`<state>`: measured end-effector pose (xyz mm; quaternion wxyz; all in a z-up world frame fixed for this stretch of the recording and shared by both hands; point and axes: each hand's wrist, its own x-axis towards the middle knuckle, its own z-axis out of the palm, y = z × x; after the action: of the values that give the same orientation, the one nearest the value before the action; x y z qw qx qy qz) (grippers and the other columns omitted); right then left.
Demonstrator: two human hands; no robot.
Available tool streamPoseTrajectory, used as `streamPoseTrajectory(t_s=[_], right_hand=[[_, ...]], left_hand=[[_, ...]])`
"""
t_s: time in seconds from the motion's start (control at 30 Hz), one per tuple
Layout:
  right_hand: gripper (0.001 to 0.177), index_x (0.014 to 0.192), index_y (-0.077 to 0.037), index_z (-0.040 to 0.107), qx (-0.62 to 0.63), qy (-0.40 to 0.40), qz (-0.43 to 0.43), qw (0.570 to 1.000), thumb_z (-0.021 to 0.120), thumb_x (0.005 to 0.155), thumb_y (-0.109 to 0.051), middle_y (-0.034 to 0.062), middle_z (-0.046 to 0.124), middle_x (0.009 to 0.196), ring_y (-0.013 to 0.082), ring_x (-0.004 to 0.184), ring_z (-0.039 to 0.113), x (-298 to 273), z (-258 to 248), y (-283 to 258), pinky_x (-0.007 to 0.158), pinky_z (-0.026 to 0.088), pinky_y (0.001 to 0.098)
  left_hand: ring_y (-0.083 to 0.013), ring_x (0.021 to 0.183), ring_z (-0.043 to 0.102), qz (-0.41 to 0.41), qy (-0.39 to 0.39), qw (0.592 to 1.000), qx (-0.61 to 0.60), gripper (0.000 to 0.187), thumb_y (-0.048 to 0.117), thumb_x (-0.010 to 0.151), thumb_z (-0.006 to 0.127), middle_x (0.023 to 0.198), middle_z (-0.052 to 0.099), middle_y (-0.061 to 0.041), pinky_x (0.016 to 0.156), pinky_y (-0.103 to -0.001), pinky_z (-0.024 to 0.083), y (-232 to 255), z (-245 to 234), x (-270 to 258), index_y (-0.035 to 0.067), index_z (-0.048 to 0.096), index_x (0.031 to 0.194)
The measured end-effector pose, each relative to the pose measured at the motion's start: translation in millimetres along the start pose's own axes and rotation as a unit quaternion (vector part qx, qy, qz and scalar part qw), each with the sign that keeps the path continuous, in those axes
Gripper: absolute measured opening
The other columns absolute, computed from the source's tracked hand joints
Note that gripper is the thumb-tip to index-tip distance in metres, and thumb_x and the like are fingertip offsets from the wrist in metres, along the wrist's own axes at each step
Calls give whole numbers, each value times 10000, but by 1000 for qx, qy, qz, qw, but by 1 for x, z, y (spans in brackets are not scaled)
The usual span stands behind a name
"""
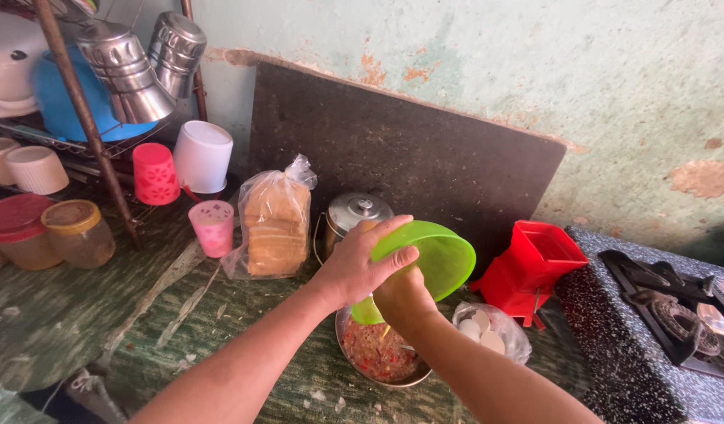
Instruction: The person cracks eggs one at a time into a green bowl, then whisks the eggs with a spoon. They pour the beaten eggs into a metal bowl of chopped vegetables and stir the mixture together by hand and with the spoon.
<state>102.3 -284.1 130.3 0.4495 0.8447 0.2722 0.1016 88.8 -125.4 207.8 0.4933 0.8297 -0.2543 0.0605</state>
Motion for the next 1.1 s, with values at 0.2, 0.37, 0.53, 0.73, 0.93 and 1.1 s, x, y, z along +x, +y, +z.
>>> streamPoseTrajectory(t_s=[0.2, 0.37, 0.53, 0.73, 0.93, 1.1], right_hand=[[292, 1111, -105, 636, 81, -23, -48, 995, 701, 926, -321, 24, 675, 893, 207, 741, 672, -20, 0, -14, 598, 453, 358], [409, 1240, -109, 575, 64, -46, -67, 995, 664, 927, -357, 109, 691, 1005, 250, 780, 701, -34, 7, 13, 642, 519, 394], [400, 1225, -162, 650, 59, 86, 29, 994, 663, 856, -314, 46, 649, 1288, 266, 1200, 605, -17, 5, 51, 951, 491, 457], [346, 1229, -157, 686, 64, -23, -23, 997, 693, 897, -253, 101, 613, 1309, 326, 1271, 544, -13, -15, 38, 1100, 401, 539], [369, 1118, -105, 702, 10, 71, -14, 997, 689, 818, -319, 117, 667, 1208, 347, 1130, 634, -27, -13, 8, 870, 535, 555], [268, 1088, -92, 686, 44, 38, 3, 998, 682, 889, -271, 75, 699, 905, 199, 726, 660, -27, 14, -10, 578, 467, 334]], left_hand=[[-287, 1289, 584, 51, 28, 998, 5, 850, 813, 829, 488, 1306, 611, -107, 1124, -461, 426, -5, -1, -2, 274, 549, 1484], [-287, 1296, 548, 76, 30, 995, 56, 873, 814, 839, 466, 1315, 587, -99, 1133, -488, 393, -19, 5, -4, 277, 504, 1526], [-278, 1247, 541, 117, 23, 986, 114, 903, 840, 830, 428, 1309, 568, -120, 1136, -509, 352, -19, 18, -3, 290, 507, 1541], [-259, 1208, 559, 140, 40, 986, 85, 869, 826, 878, 371, 1233, 591, -93, 1141, -493, 346, 3, 22, 2, 278, 527, 1534], [-257, 1229, 559, 168, 90, 976, 102, 841, 812, 897, 417, 1240, 590, -100, 1119, -494, 358, 9, 16, -2, 237, 574, 1490], [-239, 1199, 589, 113, 78, 988, 75, 839, 805, 859, 443, 1256, 602, -95, 1095, -483, 385, 0, 20, -4, 261, 556, 1488]])
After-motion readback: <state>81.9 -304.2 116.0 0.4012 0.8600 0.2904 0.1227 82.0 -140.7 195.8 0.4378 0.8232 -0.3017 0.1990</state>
